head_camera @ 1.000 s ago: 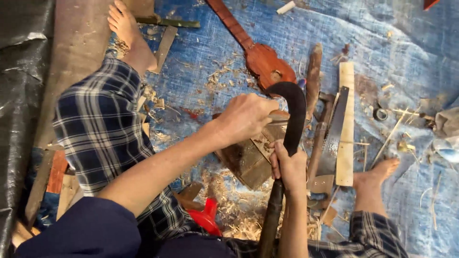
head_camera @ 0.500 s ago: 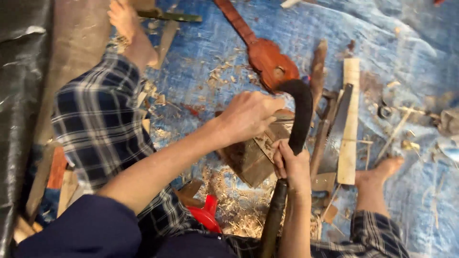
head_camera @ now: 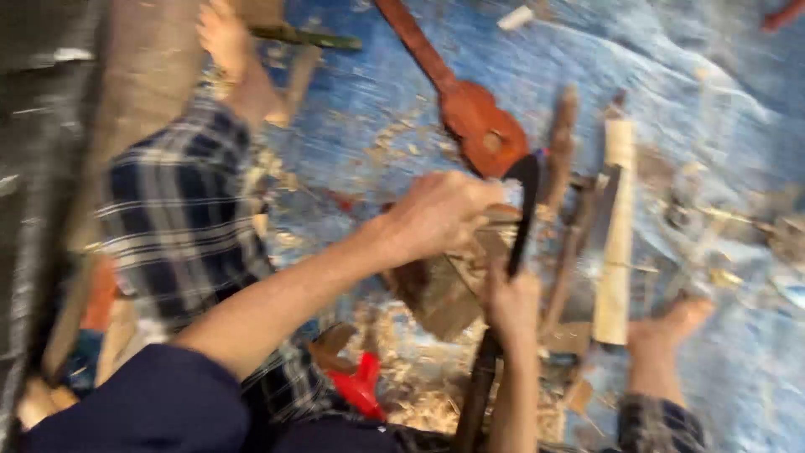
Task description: Carving and shaping a wooden component for a string instrument using a billhook
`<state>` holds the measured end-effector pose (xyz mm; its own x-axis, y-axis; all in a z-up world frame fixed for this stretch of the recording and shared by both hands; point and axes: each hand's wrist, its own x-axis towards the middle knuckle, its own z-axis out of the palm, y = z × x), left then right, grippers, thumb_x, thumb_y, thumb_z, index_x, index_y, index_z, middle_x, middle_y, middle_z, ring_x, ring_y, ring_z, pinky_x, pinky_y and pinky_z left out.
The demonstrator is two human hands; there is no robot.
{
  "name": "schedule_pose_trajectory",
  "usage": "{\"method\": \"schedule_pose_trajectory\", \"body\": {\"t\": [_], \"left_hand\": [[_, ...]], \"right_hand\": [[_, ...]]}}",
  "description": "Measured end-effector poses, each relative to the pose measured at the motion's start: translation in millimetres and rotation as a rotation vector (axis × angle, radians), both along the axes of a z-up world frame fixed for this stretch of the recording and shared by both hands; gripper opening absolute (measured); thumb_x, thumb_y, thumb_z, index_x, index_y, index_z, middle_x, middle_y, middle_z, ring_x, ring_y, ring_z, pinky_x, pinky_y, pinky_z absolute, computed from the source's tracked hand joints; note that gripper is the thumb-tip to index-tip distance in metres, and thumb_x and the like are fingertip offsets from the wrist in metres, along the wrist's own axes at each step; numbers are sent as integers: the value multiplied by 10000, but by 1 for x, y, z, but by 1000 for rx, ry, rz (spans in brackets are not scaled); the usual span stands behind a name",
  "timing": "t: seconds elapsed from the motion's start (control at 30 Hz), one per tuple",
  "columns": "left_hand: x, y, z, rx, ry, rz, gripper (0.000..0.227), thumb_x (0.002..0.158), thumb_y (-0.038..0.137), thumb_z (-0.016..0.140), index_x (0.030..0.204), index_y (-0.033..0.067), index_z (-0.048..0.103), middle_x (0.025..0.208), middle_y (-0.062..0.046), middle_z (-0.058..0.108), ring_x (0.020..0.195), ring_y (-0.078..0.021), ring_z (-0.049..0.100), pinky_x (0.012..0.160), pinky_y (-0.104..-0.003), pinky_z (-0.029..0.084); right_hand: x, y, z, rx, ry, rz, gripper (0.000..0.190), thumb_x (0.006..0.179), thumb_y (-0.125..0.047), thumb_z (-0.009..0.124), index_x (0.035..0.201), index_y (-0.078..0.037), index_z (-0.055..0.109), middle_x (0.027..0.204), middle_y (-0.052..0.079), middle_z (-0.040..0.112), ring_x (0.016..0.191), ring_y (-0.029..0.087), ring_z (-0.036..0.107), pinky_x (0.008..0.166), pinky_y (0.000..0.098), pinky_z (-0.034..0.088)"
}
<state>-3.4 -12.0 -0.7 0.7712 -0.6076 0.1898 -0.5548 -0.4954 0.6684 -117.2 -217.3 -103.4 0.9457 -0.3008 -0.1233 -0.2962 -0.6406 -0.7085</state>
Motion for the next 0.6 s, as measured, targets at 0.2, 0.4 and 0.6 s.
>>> {"method": "schedule_pose_trajectory", "body": {"t": [0.2, 0.4, 0.6], "left_hand": [[-1, -11, -26, -93, 18, -1, 222, 876, -18, 652, 1033, 135, 685, 770, -117, 712, 669, -321, 710, 672, -405, 583], [5, -6, -19, -162, 86, -7, 258, 889, -119, 587, 1061, 45, 690, 662, -109, 679, 518, -238, 670, 469, -316, 510], [-12, 2, 29, -98, 41, -9, 127, 845, 59, 667, 970, 38, 660, 817, -264, 701, 739, -524, 665, 671, -614, 528]], "right_hand": [[-3, 9, 32, 601, 1, -12, 300, 1017, -87, 470, 940, 93, 699, 329, 122, 424, 193, 259, 471, 199, 318, 302], [-28, 23, 161, 303, -179, -67, 312, 1078, -151, 505, 942, 10, 734, 358, 116, 473, 234, 221, 497, 228, 282, 348], [2, 2, 2, 390, 74, 9, 248, 944, -143, 543, 814, -36, 726, 355, 98, 486, 244, 201, 481, 254, 305, 327]]}}
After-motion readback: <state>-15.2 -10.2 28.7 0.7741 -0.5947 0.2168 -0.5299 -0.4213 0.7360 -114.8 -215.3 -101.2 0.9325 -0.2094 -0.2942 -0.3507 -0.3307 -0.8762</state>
